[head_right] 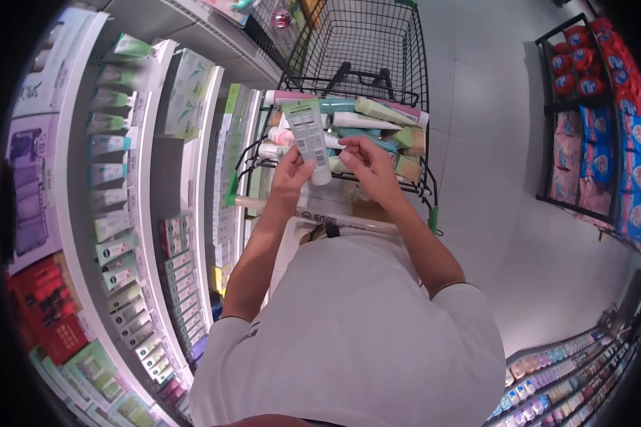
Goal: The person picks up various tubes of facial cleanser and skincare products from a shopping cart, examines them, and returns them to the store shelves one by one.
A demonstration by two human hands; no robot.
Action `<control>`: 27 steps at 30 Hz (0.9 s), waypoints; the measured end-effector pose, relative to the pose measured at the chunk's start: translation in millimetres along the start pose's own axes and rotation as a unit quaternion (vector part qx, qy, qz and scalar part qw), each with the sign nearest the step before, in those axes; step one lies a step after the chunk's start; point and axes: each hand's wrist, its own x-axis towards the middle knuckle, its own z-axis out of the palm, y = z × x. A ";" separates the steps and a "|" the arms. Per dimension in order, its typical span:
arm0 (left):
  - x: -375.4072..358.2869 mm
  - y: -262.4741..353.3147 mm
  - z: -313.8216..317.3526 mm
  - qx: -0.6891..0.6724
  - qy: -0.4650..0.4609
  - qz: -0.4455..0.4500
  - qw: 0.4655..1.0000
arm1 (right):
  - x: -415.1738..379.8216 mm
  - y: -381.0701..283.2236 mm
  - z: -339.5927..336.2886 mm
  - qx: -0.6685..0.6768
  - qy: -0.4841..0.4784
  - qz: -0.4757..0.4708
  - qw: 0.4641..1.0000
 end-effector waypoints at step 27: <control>-267.2 20.4 -131.7 -0.383 0.139 0.130 0.904 | -52.1 -13.8 324.4 0.040 -0.334 0.036 0.941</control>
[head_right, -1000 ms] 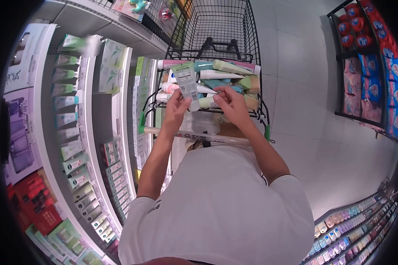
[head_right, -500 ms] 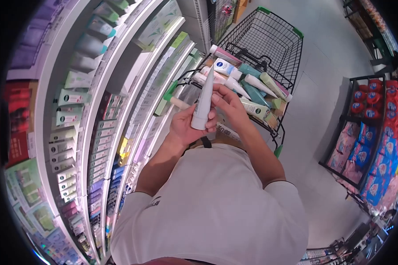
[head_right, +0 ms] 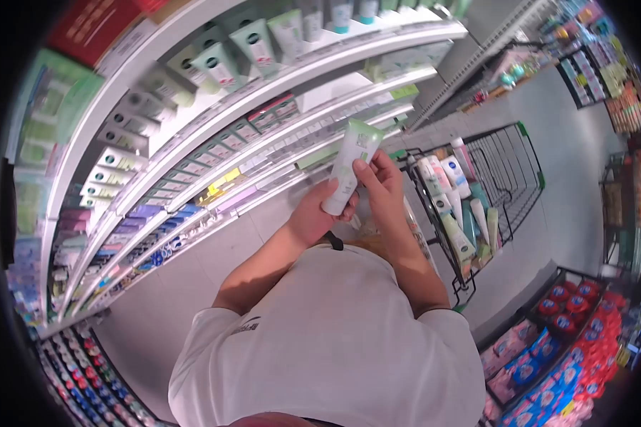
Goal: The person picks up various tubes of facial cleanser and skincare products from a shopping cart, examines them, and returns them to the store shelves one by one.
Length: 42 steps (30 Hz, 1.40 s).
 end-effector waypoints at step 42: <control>-181.5 126.2 -89.2 0.178 0.301 0.368 0.862 | 76.9 59.7 276.3 -0.162 -0.369 0.052 0.914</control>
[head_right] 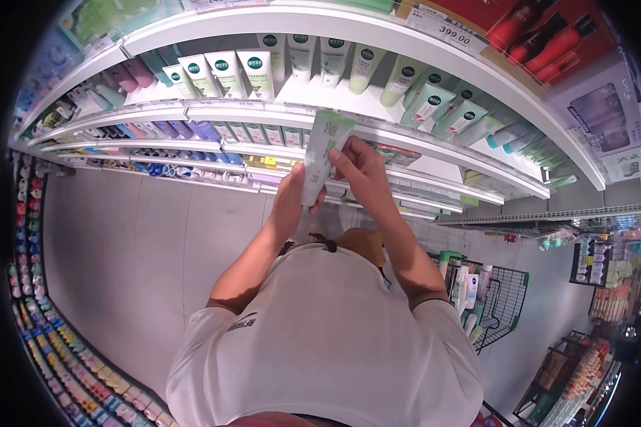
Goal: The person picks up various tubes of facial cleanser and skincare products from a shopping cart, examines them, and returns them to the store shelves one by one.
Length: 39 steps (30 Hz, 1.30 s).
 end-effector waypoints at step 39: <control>39.5 -105.4 96.9 0.044 -0.255 -0.193 0.946 | -142.5 32.7 -100.4 0.070 0.331 0.034 0.940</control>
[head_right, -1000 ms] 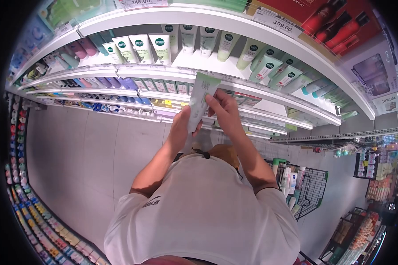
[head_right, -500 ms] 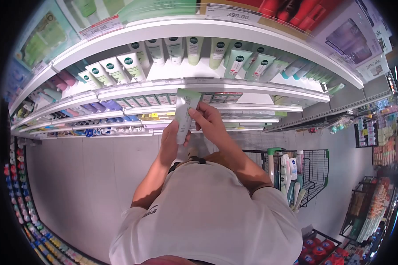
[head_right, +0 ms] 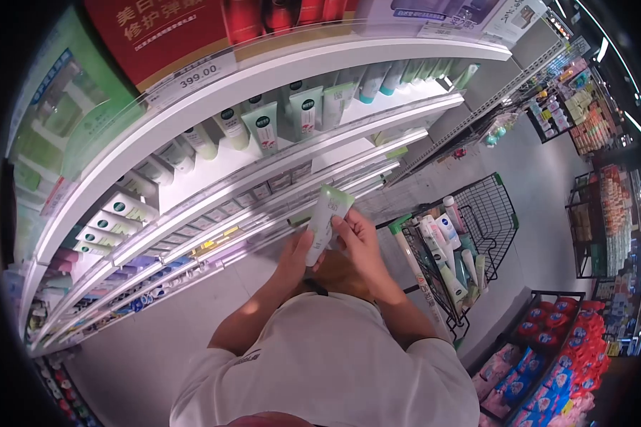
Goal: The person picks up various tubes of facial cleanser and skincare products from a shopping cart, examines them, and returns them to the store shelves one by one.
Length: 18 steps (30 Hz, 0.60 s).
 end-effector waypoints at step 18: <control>76.5 47.7 52.4 0.084 -0.002 0.037 0.996 | 60.3 -31.8 -56.8 0.142 -0.012 -0.005 0.990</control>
